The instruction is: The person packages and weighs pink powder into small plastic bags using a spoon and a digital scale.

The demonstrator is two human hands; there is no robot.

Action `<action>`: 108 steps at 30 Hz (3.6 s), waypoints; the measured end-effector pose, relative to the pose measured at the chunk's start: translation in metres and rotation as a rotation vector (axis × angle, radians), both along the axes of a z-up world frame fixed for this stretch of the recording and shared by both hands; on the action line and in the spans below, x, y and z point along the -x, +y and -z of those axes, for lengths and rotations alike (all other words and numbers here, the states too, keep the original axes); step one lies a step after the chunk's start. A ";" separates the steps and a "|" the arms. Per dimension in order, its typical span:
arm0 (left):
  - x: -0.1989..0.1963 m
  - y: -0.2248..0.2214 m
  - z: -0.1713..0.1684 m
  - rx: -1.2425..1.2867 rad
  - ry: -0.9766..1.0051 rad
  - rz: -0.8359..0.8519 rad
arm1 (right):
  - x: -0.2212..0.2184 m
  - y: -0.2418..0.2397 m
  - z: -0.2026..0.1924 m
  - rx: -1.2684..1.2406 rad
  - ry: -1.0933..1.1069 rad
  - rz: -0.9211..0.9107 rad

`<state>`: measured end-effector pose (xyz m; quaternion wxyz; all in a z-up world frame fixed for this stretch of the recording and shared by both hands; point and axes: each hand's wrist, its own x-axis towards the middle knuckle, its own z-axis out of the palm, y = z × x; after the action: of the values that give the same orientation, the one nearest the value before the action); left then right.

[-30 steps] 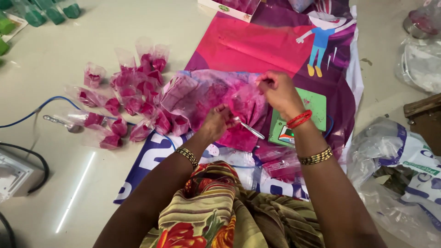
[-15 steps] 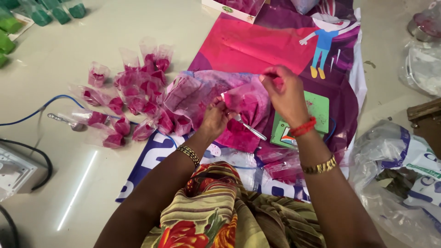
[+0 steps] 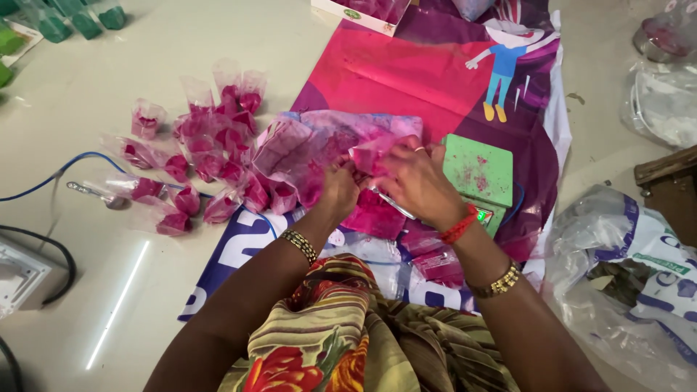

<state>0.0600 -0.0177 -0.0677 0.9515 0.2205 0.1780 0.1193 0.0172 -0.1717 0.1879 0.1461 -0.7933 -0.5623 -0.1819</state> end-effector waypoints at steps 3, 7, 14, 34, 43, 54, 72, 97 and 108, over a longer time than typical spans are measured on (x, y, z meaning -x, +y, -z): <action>0.015 0.004 -0.019 -0.089 0.047 0.024 | -0.017 -0.003 0.019 0.070 0.159 0.062; 0.014 0.011 -0.011 -0.179 0.063 0.027 | -0.009 0.001 -0.004 0.034 0.159 0.129; 0.035 0.010 -0.031 -0.124 -0.134 -0.008 | -0.027 -0.007 0.015 -0.193 0.782 0.222; 0.038 0.005 -0.041 -0.213 -0.047 0.088 | -0.012 0.002 -0.036 -0.160 0.582 0.105; 0.034 0.015 -0.006 -1.847 0.265 0.229 | -0.050 -0.022 0.042 0.027 0.171 0.264; 0.071 0.017 -0.048 -2.101 0.274 0.373 | -0.089 -0.186 -0.005 -0.157 0.211 0.586; 0.116 0.042 -0.083 -1.976 0.173 0.533 | -0.289 -0.318 0.129 -0.274 0.141 1.077; 0.118 0.040 -0.045 -2.062 0.250 0.529 | -0.072 -0.047 0.223 0.234 0.498 0.604; 0.130 0.066 -0.036 -1.949 0.141 0.499 | -0.085 -0.042 0.246 0.281 0.478 0.627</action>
<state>-0.0701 0.0487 -0.0318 0.3416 0.9398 0.0076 -0.0030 0.1023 -0.2137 -0.0580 0.1003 -0.9581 -0.2634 0.0501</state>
